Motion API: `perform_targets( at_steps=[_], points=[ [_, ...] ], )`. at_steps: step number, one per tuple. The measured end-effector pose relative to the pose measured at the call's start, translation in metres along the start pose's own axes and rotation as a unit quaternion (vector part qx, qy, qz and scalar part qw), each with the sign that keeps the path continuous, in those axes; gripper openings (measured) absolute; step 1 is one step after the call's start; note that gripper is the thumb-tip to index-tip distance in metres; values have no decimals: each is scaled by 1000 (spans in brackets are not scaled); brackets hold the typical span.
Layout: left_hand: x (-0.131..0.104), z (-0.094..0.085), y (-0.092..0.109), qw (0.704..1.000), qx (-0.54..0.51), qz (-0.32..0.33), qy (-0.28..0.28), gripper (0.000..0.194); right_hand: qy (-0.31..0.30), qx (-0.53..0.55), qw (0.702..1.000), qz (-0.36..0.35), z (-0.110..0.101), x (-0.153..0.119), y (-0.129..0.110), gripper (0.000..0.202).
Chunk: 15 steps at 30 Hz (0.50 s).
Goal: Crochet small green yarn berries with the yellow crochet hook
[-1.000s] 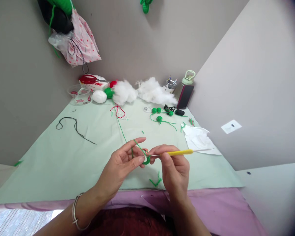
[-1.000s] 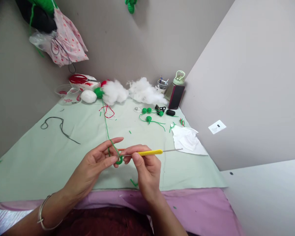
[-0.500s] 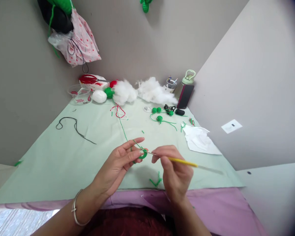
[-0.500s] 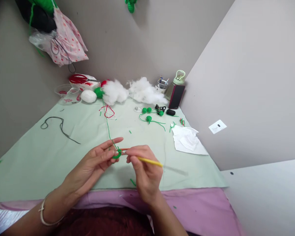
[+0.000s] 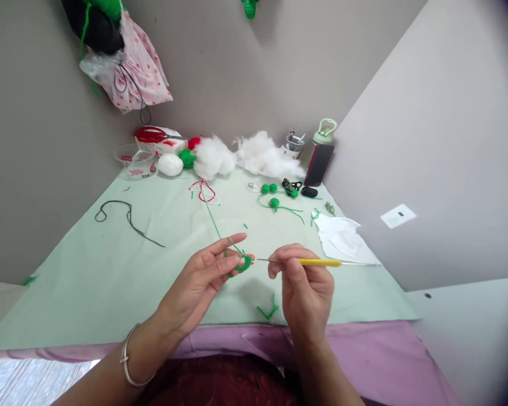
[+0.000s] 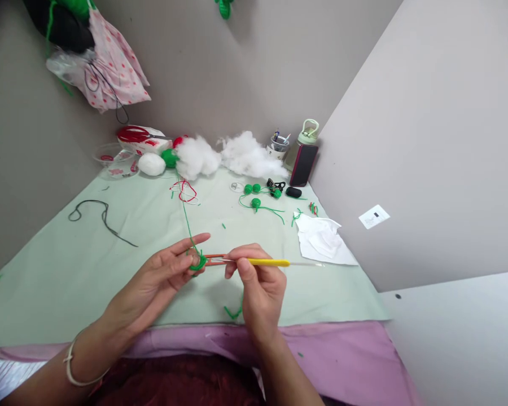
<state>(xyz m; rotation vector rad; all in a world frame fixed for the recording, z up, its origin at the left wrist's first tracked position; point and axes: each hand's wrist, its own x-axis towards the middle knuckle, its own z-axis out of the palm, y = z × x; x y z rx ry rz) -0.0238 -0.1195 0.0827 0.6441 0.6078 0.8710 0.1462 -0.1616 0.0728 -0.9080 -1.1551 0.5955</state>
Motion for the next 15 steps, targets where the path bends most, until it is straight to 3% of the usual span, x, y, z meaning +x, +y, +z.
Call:
perform_targets(
  at_steps=[5, 15],
  points=[
    [-5, 5, -3, 995, 81, 48, 13, 47, -41, 63, 996, 57, 3, 1, 1, 16],
    [-4, 6, -5, 995, 86, 40, 2, 18, 4, -54, 998, 22, 1, -4, 0, 16]
  ],
)
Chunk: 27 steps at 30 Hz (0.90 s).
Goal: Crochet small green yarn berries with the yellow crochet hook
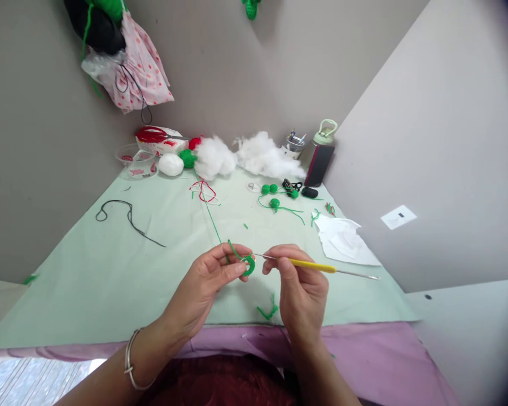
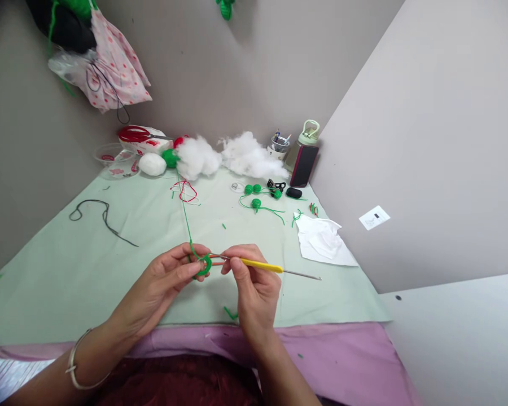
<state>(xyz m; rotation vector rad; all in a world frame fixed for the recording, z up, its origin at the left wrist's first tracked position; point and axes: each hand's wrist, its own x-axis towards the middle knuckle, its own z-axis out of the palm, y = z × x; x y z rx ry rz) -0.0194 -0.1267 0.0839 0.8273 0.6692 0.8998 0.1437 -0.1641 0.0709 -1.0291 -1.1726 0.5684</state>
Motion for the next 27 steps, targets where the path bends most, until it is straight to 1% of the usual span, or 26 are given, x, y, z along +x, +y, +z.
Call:
perform_targets(
  at_steps=[2, 6, 9, 13, 17, 27],
  points=[
    [0, 0, 0, 1000, -4, 0, -1, 14, 9, -3, 1000, -9, 0, -1, -1, 16],
    [0, 0, 0, 1000, -12, 5, -1, 13, 30, 26, 999, -21, 0, -1, -1, 17],
    [1, 0, 1, 1000, -17, 5, 2, 13, 7, 22, 999, -33, -1, -2, -3, 17],
    [2, 2, 3, 1000, -15, 9, 5, 13, -23, -11, 999, -44, 0, -2, -6, 18],
    [1, 3, 3, 1000, -13, 7, 8, 14, -23, -33, 998, -50, 0, -2, -7, 18],
    [2, 3, 3, 1000, -4, 8, 9, 13, -31, -43, 996, -72, 2, 1, -9, 20]
  ],
)
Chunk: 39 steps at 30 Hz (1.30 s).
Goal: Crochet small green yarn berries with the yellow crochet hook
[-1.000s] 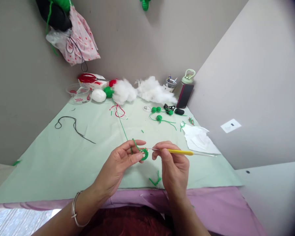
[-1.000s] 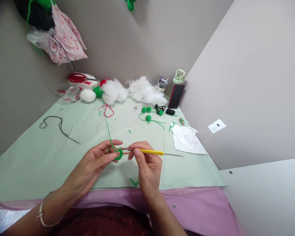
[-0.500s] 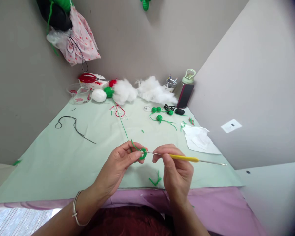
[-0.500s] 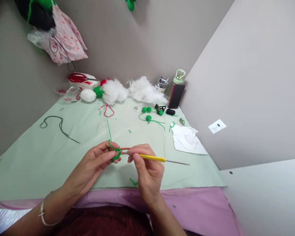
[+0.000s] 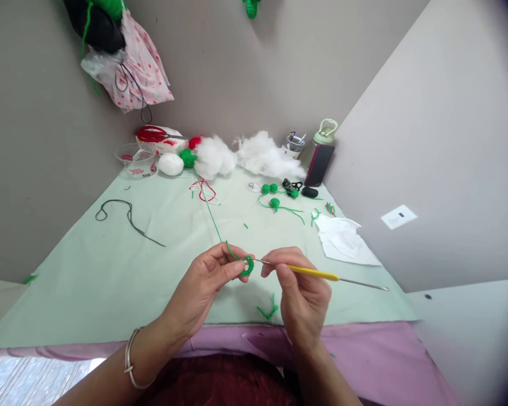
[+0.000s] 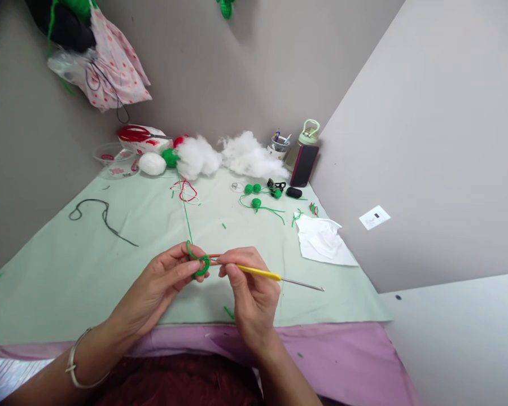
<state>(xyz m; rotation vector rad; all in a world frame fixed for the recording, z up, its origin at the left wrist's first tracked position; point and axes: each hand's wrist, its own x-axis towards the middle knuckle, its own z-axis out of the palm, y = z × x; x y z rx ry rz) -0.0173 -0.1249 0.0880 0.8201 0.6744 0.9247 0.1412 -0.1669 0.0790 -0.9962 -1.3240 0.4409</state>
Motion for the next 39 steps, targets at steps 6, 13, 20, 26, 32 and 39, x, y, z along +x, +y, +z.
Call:
perform_targets(
  at_steps=[6, 13, 20, 26, 32, 39],
  points=[
    [-1, -1, -1, 1000, 11, 8, 0, 11, -4, -9, 1000, -15, -2, -1, -1, 21],
    [-1, -2, -4, 999, 39, 30, -3, 10, -22, -60, 997, -32, -4, -3, -2, 20],
    [-3, 0, -5, 1000, 20, 3, -2, 29, -23, -72, 995, -72, -2, -5, 2, 27],
    [-5, 0, -4, 1000, 2, -9, -14, 62, 21, -40, 998, -35, -2, -3, 2, 23],
    [-4, -4, -6, 999, 33, -1, -8, 33, 40, 65, 997, 28, -3, -3, 4, 18],
    [-2, -5, -8, 999, 35, 12, -12, 8, 16, 54, 998, 32, -3, -4, 2, 19]
  ],
)
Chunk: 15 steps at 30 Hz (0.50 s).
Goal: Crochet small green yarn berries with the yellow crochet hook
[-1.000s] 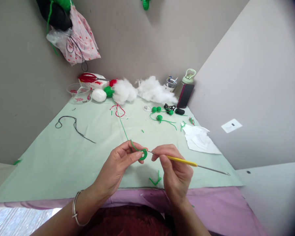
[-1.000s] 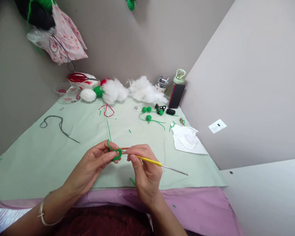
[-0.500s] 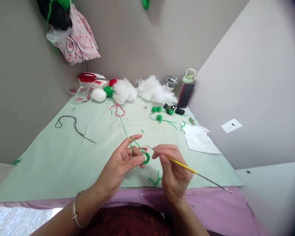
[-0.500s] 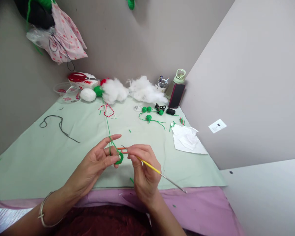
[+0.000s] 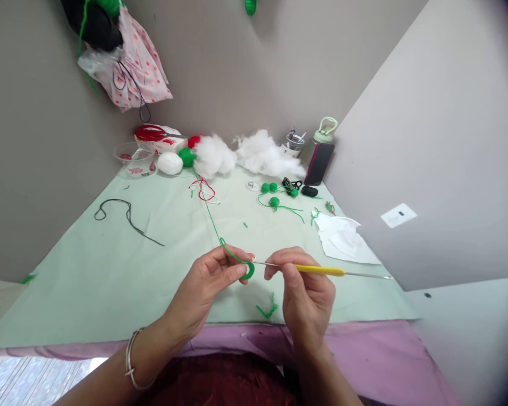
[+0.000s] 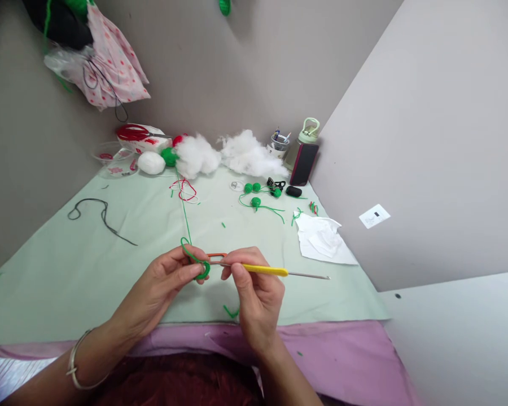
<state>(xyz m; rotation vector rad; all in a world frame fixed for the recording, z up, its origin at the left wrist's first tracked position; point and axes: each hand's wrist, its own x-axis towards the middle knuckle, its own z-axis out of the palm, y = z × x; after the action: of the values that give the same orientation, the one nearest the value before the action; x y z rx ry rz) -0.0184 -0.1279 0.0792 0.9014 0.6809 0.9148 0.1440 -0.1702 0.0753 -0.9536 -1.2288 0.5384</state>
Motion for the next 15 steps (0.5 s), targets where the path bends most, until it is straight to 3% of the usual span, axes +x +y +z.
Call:
perform_targets(
  at_steps=[15],
  points=[
    [0, -2, -3, 1000, -8, 2, 4, 9, -14, -1, 1000, 2, 1, -1, -3, 19]
  ],
)
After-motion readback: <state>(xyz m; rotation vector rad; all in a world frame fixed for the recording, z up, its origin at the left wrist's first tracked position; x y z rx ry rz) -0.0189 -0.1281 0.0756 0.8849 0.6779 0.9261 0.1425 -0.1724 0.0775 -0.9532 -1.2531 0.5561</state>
